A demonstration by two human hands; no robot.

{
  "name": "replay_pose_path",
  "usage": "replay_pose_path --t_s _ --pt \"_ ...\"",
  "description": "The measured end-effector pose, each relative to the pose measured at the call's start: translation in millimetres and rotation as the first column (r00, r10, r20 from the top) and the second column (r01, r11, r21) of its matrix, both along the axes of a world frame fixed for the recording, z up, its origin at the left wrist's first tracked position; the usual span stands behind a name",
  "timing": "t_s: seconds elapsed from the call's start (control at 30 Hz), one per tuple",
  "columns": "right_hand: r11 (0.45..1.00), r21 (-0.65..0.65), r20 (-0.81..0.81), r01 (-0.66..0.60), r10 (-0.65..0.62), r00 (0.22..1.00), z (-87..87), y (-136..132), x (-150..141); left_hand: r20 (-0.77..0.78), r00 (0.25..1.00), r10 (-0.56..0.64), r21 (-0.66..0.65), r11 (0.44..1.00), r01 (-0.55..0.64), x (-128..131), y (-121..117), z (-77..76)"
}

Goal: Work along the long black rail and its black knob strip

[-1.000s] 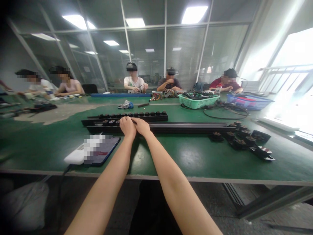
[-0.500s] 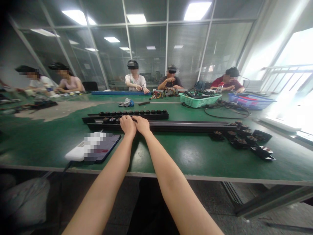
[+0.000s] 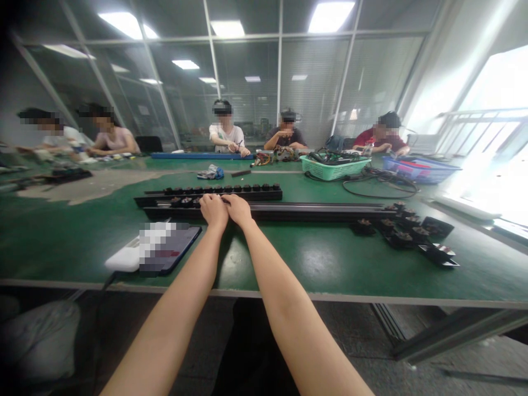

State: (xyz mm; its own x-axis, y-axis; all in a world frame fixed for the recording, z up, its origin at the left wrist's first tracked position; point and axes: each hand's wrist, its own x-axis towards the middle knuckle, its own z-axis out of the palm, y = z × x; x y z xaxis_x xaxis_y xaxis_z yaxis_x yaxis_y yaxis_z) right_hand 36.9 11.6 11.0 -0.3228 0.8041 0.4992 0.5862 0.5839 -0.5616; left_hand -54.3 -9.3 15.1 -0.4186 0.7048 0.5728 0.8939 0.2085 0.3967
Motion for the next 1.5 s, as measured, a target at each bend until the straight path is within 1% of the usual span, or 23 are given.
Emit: replay_pose_path --t_s 0.17,0.6,0.87,1.1,1.23,1.37,1.5 --pt "1.000 0.003 -0.013 0.007 -0.007 1.000 -0.3 3 0 0.011 1.000 -0.011 0.019 1.000 0.011 0 1 -0.2" --pt "1.000 0.017 -0.018 0.009 -0.009 1.000 2.4 0 5 -0.004 1.000 -0.004 -0.004 1.000 0.004 2 -6 4.5" --pt "0.996 0.006 0.044 0.089 -0.089 0.995 -0.2 -8 5 0.016 1.000 -0.006 -0.007 1.000 0.006 -2 -4 4.0" --pt "0.991 -0.003 0.133 0.130 -0.129 0.983 5.2 -22 7 0.049 0.999 -0.020 -0.007 1.000 0.020 -2 -5 4.3" --pt "0.993 0.008 0.181 0.115 -0.114 0.977 6.3 -27 6 0.037 0.999 -0.029 -0.033 0.999 0.030 -3 -5 3.9" --pt "0.995 0.034 0.175 0.091 -0.096 0.980 4.5 -26 5 0.028 0.999 -0.031 -0.032 0.999 0.032 -4 -5 3.4" --pt "0.997 0.026 0.159 0.078 -0.081 0.984 3.2 -23 4 0.030 0.999 -0.035 -0.015 0.999 0.036 -3 -5 2.6"
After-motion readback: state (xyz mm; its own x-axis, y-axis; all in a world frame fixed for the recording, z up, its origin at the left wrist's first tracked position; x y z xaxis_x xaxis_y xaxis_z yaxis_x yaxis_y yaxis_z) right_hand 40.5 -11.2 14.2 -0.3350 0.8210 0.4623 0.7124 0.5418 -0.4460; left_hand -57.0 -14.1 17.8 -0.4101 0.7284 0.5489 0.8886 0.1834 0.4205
